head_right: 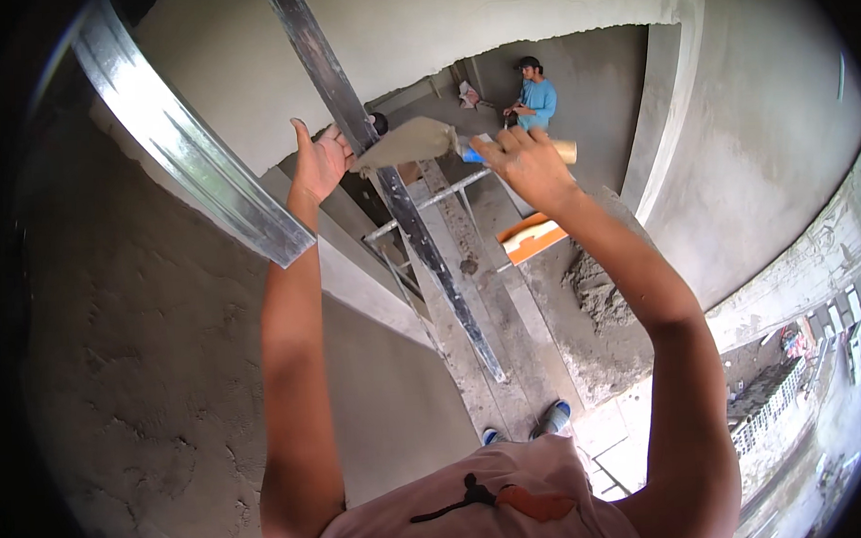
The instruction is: The person scoops wet cement from a wooden board using a trowel and applies it to a vertical wall. They then use a long metal straightedge to level and smooth the applied cement across the wall surface, repeating the process to cover more area.
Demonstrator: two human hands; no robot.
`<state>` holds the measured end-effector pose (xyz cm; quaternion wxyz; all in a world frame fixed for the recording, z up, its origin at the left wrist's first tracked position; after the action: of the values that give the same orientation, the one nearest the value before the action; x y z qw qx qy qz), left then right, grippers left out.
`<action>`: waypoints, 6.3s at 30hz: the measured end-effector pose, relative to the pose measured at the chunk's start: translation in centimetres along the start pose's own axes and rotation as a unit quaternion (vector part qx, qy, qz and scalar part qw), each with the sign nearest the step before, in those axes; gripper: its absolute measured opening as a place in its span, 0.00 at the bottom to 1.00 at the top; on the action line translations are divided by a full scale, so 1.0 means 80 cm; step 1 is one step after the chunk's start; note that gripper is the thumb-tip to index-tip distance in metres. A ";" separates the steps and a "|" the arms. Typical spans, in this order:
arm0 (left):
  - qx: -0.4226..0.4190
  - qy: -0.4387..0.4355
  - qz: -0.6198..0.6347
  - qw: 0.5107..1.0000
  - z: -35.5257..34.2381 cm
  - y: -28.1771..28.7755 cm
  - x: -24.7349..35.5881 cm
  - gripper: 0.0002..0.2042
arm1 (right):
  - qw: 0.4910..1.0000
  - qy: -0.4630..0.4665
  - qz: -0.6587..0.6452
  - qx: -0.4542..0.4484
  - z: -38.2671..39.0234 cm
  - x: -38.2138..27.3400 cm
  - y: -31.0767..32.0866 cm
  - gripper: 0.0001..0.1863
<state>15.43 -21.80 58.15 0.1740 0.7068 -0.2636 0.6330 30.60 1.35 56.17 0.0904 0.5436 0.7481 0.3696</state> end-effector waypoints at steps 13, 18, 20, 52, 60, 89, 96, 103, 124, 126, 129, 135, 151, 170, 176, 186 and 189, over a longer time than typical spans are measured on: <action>0.079 -0.011 -0.044 0.996 0.010 0.010 -0.001 0.55 | 0.996 -0.064 -0.055 -0.023 0.094 -0.036 -0.071 0.26; 0.121 -0.013 -0.045 0.992 0.009 0.010 -0.005 0.53 | 0.983 -0.027 -0.035 -0.178 0.220 -0.102 -0.172 0.24; 0.130 -0.012 -0.046 0.990 0.002 0.026 -0.005 0.51 | 0.963 -0.061 -0.035 -0.261 0.272 -0.132 -0.192 0.22; 0.450 -0.212 -0.292 0.817 0.033 0.060 0.004 0.25 | 0.451 -0.737 -0.157 -0.478 0.956 -0.195 0.008 0.24; 0.502 -0.231 -0.307 0.775 0.069 0.099 0.084 0.24 | 0.524 -0.697 -0.193 -0.450 0.854 -0.119 -0.093 0.24; 0.513 0.054 -0.450 0.729 -0.134 0.170 0.005 0.44 | 0.462 -0.831 -0.123 -0.284 0.789 -0.267 -0.021 0.22; 0.487 0.022 -0.478 0.731 -0.128 0.163 0.004 0.47 | 0.389 -0.889 -0.063 -0.232 0.880 -0.394 0.066 0.22; 0.472 -0.293 -0.609 0.566 -0.019 0.082 -0.103 0.34 | 0.310 -0.923 0.008 -0.227 0.900 -0.474 0.117 0.20; 0.099 0.600 -0.244 0.755 0.605 0.085 -0.662 0.26 | 0.449 -0.831 -0.175 -0.279 0.870 -0.237 -0.041 0.18; 0.110 0.576 -0.243 0.773 0.579 0.058 -0.641 0.26 | 0.483 -0.802 -0.214 -0.280 0.874 -0.207 -0.086 0.20; 0.061 0.517 -0.298 0.800 0.513 0.000 -0.616 0.26 | 0.436 -0.806 -0.280 -0.286 0.898 -0.187 -0.150 0.22; -0.024 0.514 -0.357 0.780 0.538 -0.103 -0.592 0.28 | 0.479 -0.807 -0.248 -0.241 0.917 -0.195 -0.174 0.24; -0.043 0.520 -0.365 0.771 0.569 -0.153 -0.647 0.27 | 0.472 -0.812 -0.165 -0.301 0.894 -0.055 -0.273 0.25; -0.147 0.464 0.155 0.860 0.178 -0.579 -0.629 0.40 | 0.766 -0.492 -0.371 0.184 0.504 0.027 0.155 0.29; -0.210 0.334 0.235 0.888 0.080 -0.618 -0.533 0.39 | 0.824 -0.535 -0.150 -0.111 0.614 0.020 -0.007 0.30; 0.088 0.435 0.175 0.879 -0.011 -0.325 -0.711 0.19 | 0.457 -0.805 -0.109 -0.361 0.972 0.006 -0.122 0.27; 0.024 0.450 0.161 0.878 -0.034 -0.304 -0.772 0.12 | 0.380 -0.831 -0.089 -0.395 1.020 0.012 -0.137 0.27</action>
<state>23.98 8.60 -0.29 0.1525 0.2977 -0.2518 0.9081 65.87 37.84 -8.66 0.9044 0.4112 0.1117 -0.0238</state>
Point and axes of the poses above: each hand's wrist, its own z-axis away from the middle knuckle, its own y-axis out of the back of the hand, x = y × z, the point moved 9 cm from there along -z, towards the middle knuckle, and after that the axes turned 6 degrees about -z, right-handed, at the moved point
